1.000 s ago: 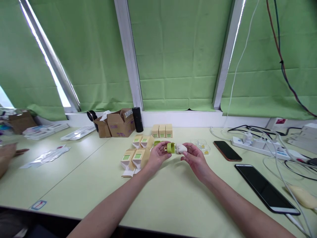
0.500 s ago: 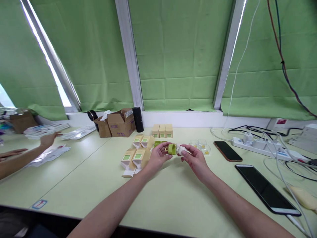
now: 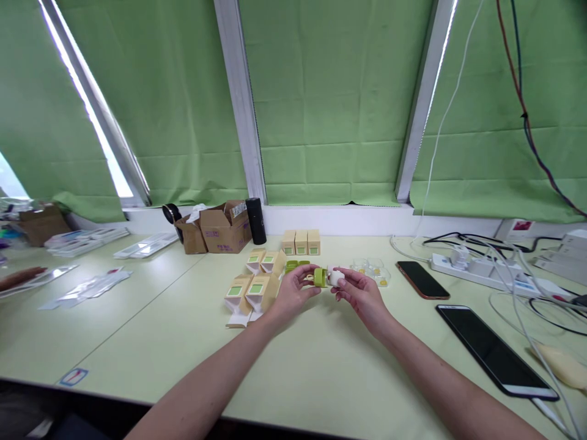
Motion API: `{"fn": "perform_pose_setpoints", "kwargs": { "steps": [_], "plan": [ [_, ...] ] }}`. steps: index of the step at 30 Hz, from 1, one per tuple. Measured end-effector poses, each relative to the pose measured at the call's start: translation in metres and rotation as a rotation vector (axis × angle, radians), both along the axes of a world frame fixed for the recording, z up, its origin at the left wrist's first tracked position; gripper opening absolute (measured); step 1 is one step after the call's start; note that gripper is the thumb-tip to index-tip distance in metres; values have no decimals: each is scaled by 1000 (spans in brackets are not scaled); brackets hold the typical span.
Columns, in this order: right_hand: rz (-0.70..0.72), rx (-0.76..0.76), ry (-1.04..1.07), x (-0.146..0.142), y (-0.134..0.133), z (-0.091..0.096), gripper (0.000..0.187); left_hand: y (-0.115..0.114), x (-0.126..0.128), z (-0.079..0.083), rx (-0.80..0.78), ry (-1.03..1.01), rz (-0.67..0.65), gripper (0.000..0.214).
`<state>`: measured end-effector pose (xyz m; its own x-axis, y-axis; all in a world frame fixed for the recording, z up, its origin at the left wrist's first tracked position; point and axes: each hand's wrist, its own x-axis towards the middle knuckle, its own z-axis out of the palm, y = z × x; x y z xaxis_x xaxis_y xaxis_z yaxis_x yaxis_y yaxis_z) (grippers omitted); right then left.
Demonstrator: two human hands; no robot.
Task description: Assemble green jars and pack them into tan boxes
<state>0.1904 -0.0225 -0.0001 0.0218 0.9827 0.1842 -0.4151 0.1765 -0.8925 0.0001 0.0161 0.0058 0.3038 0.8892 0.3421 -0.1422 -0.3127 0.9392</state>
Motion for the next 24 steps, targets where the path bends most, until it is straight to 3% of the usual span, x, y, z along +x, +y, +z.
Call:
{"fn": "perform_pose_setpoints", "kwargs": {
  "steps": [12, 24],
  "plan": [
    [-56, 38, -157, -2, 0, 2, 50, -10, 3, 8, 76, 107, 32, 47],
    [-43, 47, -222, -3, 0, 3, 43, -11, 5, 2, 126, 171, 51, 47]
  ]
}}
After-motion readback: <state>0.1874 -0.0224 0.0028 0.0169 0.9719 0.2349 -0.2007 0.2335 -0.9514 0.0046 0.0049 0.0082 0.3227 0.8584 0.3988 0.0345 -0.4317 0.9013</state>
